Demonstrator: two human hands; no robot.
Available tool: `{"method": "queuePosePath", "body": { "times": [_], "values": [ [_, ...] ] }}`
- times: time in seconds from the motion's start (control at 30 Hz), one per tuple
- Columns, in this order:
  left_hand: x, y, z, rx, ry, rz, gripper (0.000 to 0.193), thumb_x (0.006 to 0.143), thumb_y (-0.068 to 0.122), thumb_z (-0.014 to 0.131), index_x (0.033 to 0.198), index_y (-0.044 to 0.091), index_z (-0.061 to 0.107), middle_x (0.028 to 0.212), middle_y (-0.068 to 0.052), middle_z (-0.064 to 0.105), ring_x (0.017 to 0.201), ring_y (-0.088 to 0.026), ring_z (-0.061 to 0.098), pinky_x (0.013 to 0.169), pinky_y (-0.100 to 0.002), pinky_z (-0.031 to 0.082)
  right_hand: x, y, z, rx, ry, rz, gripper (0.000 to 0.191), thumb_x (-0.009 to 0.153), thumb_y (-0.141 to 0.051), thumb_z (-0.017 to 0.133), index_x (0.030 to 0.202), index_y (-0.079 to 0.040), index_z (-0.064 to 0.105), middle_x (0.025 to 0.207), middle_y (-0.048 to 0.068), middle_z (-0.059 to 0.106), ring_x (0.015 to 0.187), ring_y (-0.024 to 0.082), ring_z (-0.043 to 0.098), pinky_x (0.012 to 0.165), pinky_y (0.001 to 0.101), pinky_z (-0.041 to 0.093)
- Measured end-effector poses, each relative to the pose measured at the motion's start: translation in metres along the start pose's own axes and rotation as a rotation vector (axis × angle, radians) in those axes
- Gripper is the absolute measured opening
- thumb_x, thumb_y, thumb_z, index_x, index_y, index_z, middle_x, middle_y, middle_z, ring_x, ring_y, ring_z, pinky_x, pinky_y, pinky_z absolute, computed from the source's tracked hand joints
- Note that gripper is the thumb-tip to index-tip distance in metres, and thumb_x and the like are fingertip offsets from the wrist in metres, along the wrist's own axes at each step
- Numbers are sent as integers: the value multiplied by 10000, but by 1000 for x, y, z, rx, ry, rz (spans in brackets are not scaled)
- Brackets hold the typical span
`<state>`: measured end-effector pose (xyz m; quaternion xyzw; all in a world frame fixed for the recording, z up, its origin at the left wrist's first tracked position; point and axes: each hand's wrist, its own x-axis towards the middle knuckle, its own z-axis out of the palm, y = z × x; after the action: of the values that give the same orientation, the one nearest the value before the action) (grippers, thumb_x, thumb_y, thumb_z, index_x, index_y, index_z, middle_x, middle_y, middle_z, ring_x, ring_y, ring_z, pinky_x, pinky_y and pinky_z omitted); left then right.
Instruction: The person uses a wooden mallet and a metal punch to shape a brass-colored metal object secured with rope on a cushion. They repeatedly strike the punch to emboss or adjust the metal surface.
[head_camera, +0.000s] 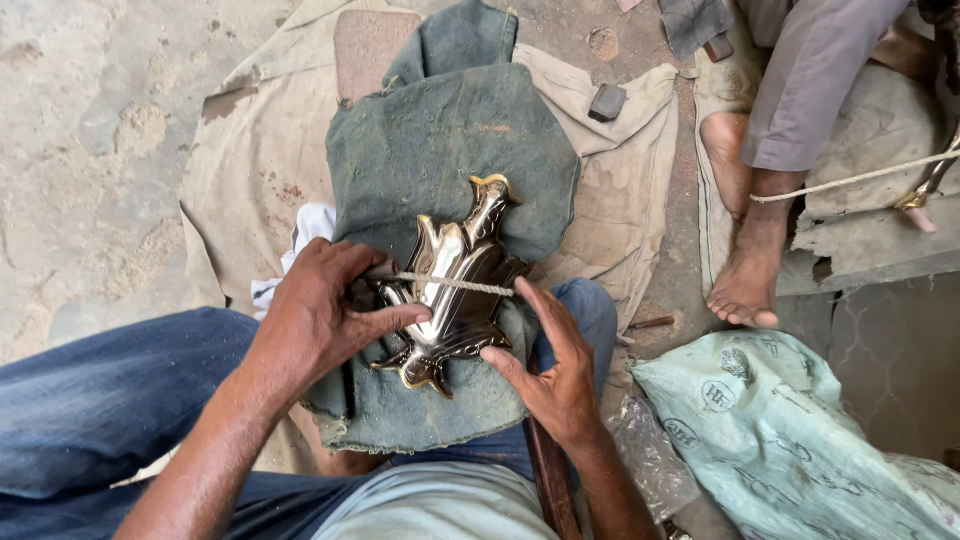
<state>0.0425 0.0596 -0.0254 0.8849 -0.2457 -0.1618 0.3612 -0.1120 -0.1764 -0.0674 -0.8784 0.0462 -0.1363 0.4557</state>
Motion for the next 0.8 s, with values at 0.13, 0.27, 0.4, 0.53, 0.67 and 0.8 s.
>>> {"method": "queuePosePath", "body": {
  "times": [0.13,0.27,0.4,0.53,0.67,0.8],
  "values": [
    [-9,0,9,70,225,216,627,672,508,873,1025,22,696,962,-124,663,923,-299,563,752,-442,520,-1,10,1,-50,10,30,687,821,-314,884,1394,-56,608,1221,116,709,1234,270,642,1137,468,500],
    [-29,3,24,106,285,294,441,798,438,815,976,59,677,952,-91,629,938,-256,546,721,-409,551,-4,13,-3,-206,15,-92,647,792,-325,880,1336,-67,642,1262,161,677,1260,312,600,1133,493,471],
    [-49,11,31,110,55,432,301,807,335,791,983,104,710,886,-72,617,880,-233,550,726,-397,544,0,18,1,253,40,-8,821,903,-390,805,1488,41,421,1453,223,573,1396,327,535,1189,511,434],
    [-53,19,26,104,24,545,441,798,360,835,1111,77,709,906,-92,616,857,-283,554,725,-425,504,9,23,6,355,-2,200,737,911,-339,752,1480,45,485,1400,243,635,1352,331,599,1129,478,501],
    [-50,16,14,171,-53,625,563,699,286,837,1180,30,699,938,-109,622,857,-295,563,730,-439,496,16,19,6,649,79,277,615,1000,-261,695,1489,69,520,1347,303,659,1250,323,639,1058,430,526],
    [-58,5,8,263,62,725,873,435,352,641,1241,16,651,1143,-102,652,1007,-271,590,836,-417,516,26,11,4,902,24,222,479,1077,-219,654,1413,113,575,1300,314,693,1220,358,706,1113,481,579]
  ]
}}
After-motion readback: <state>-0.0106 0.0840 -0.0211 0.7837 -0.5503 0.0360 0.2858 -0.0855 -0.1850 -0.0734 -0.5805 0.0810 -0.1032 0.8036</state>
